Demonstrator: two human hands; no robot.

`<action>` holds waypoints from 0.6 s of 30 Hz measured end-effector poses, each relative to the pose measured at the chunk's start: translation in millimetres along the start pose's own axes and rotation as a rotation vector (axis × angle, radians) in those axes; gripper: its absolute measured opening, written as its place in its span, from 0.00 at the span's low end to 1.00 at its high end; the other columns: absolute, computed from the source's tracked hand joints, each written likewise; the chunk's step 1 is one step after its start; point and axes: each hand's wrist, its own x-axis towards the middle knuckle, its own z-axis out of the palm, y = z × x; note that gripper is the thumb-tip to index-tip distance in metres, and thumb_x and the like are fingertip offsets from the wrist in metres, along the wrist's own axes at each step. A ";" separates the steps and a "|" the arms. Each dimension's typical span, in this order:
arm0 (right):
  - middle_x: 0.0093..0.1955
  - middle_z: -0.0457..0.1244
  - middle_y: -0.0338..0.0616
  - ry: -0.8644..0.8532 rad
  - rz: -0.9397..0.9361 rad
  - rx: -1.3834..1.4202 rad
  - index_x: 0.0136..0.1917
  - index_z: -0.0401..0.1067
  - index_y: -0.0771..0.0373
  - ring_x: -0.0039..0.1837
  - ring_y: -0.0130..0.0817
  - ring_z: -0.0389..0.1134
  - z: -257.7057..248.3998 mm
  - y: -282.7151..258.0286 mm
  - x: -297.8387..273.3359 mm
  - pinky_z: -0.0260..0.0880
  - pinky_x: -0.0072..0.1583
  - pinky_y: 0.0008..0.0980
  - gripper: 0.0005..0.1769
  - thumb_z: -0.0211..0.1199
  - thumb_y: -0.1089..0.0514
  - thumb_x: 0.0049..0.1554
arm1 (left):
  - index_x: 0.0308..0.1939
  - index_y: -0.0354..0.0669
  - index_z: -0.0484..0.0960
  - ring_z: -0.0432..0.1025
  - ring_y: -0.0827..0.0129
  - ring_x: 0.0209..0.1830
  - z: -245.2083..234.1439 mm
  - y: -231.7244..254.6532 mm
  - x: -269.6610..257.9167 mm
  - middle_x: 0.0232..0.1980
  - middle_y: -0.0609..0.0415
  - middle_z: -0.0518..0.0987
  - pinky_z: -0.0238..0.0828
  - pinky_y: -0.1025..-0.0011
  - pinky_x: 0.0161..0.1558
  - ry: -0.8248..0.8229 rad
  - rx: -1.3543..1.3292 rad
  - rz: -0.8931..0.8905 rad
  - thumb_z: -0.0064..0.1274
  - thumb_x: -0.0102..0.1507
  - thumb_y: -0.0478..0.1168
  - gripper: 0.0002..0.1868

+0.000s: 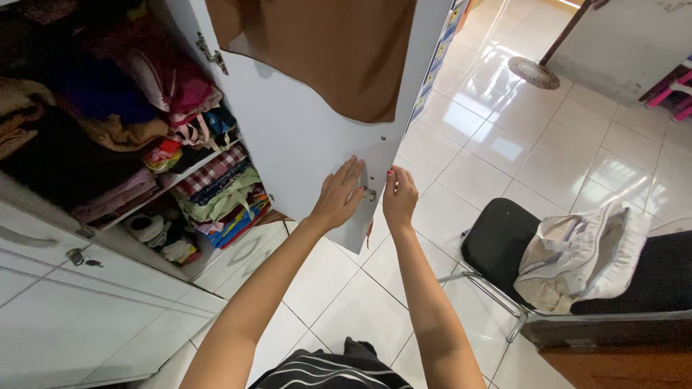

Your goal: The person opens a blue plastic storage cabinet and removes a folded white fabric item, placing it on a black chair. They then open a white wardrobe, retrieve a red-and-white checkered cloth and a dark blue patterned cloth, and place both on the chair next to the first item.

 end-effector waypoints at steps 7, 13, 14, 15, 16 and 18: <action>0.47 0.69 0.47 -0.033 -0.017 0.029 0.52 0.75 0.66 0.40 0.34 0.70 1.5 17.0 13.6 0.69 0.40 0.31 0.11 0.54 0.59 0.67 | 0.77 0.37 0.59 0.54 0.45 0.78 15.9 3.3 8.1 0.81 0.37 0.54 0.45 0.40 0.69 0.023 0.027 -0.020 0.45 0.66 0.42 0.35; 0.44 0.68 0.46 -0.101 -0.032 0.134 0.53 0.72 0.67 0.38 0.31 0.70 -1.6 18.6 10.6 0.70 0.40 0.30 0.10 0.53 0.60 0.68 | 0.78 0.35 0.58 0.56 0.48 0.78 26.5 7.1 3.8 0.81 0.38 0.54 0.52 0.48 0.72 0.131 -0.017 -0.036 0.44 0.67 0.41 0.35; 0.42 0.68 0.45 -0.116 -0.026 0.131 0.53 0.72 0.66 0.37 0.30 0.71 -1.9 19.3 7.7 0.69 0.40 0.29 0.10 0.53 0.59 0.68 | 0.78 0.35 0.57 0.57 0.48 0.77 27.7 8.4 1.4 0.81 0.37 0.54 0.52 0.49 0.72 0.125 -0.004 -0.053 0.44 0.66 0.41 0.36; 0.40 0.68 0.44 -0.130 -0.020 0.127 0.53 0.72 0.66 0.37 0.29 0.72 -2.0 19.7 4.2 0.68 0.40 0.29 0.10 0.53 0.59 0.69 | 0.78 0.34 0.57 0.57 0.48 0.76 28.8 9.4 -1.7 0.81 0.36 0.53 0.52 0.50 0.71 0.118 0.008 -0.071 0.44 0.66 0.41 0.37; 0.40 0.68 0.44 -0.143 -0.018 0.129 0.53 0.72 0.66 0.37 0.29 0.72 -2.4 18.7 3.3 0.68 0.40 0.29 0.10 0.53 0.59 0.69 | 0.78 0.34 0.57 0.57 0.48 0.76 30.8 8.9 -3.4 0.81 0.36 0.53 0.52 0.50 0.71 0.122 0.009 -0.084 0.44 0.66 0.41 0.37; 0.38 0.68 0.42 -0.134 0.016 0.199 0.54 0.72 0.67 0.38 0.29 0.74 -2.6 16.3 0.2 0.71 0.40 0.26 0.11 0.51 0.60 0.69 | 0.78 0.35 0.57 0.57 0.46 0.78 34.3 7.5 -7.8 0.82 0.36 0.52 0.51 0.49 0.71 0.165 0.061 -0.031 0.45 0.68 0.41 0.35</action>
